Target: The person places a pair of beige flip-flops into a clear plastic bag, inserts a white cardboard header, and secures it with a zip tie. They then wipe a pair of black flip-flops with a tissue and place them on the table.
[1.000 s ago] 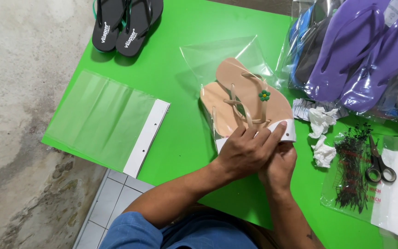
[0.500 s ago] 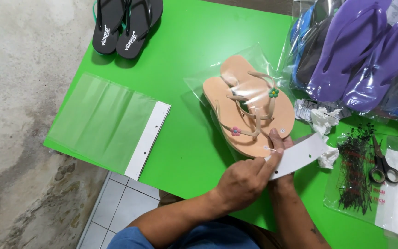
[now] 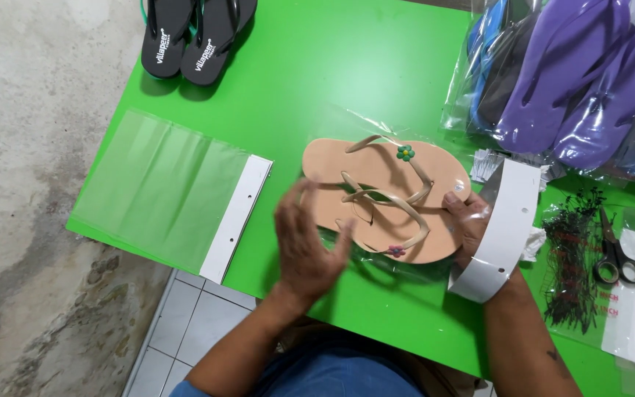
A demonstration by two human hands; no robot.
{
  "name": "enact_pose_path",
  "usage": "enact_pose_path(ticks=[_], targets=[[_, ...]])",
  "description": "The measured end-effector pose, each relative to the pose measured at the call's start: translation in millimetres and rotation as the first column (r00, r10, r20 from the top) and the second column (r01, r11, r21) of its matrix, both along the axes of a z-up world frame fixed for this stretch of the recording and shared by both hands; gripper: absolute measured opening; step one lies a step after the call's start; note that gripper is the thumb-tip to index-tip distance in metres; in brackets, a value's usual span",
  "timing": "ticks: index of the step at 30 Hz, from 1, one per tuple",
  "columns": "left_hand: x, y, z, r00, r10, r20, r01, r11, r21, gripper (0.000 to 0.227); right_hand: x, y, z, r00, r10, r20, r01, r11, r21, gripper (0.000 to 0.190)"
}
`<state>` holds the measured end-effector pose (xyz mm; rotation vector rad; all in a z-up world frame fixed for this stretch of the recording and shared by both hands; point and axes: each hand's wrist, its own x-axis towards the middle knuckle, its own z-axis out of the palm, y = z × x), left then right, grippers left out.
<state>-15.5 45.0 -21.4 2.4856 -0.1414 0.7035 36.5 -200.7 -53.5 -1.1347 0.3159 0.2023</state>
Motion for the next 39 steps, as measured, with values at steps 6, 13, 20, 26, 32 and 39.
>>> enact_pose_path(ticks=[6,13,20,26,32,39], targets=[[52.8,76.1,-37.5,0.778,-0.258,-0.573,-0.29,0.661,-0.692,0.08,-2.8,-11.8,-12.8,0.992,0.124,0.034,-0.128,0.98,0.151,0.051],[56.2,74.2,-48.8,0.782,-0.389,-0.488,-0.304,0.445,-0.842,0.04,-3.3,-19.6,-17.2,0.992,0.123,-0.039,-0.121,0.991,0.052,0.044],[48.9,64.3,-20.2,0.775,-0.179,-0.606,-0.427,0.56,-0.71,0.043,-22.8,-64.6,-23.6,0.931,0.34,-0.132,-0.364,0.838,-0.406,0.024],[48.8,73.6,-32.3,0.772,-0.348,-0.532,-0.337,0.485,-0.807,0.056,-13.9,-14.5,14.7,0.941,0.313,-0.128,-0.338,0.882,-0.328,0.039],[48.5,64.8,-32.1,0.794,-0.211,-0.57,-0.384,0.553,-0.74,0.044,-17.0,-36.7,22.2,0.943,0.293,-0.16,-0.332,0.863,-0.379,0.027],[52.7,63.2,-27.2,0.779,-0.181,-0.6,-0.422,0.557,-0.715,0.034,-23.8,-93.3,-14.1,0.865,0.355,-0.354,-0.483,0.781,-0.396,0.052]])
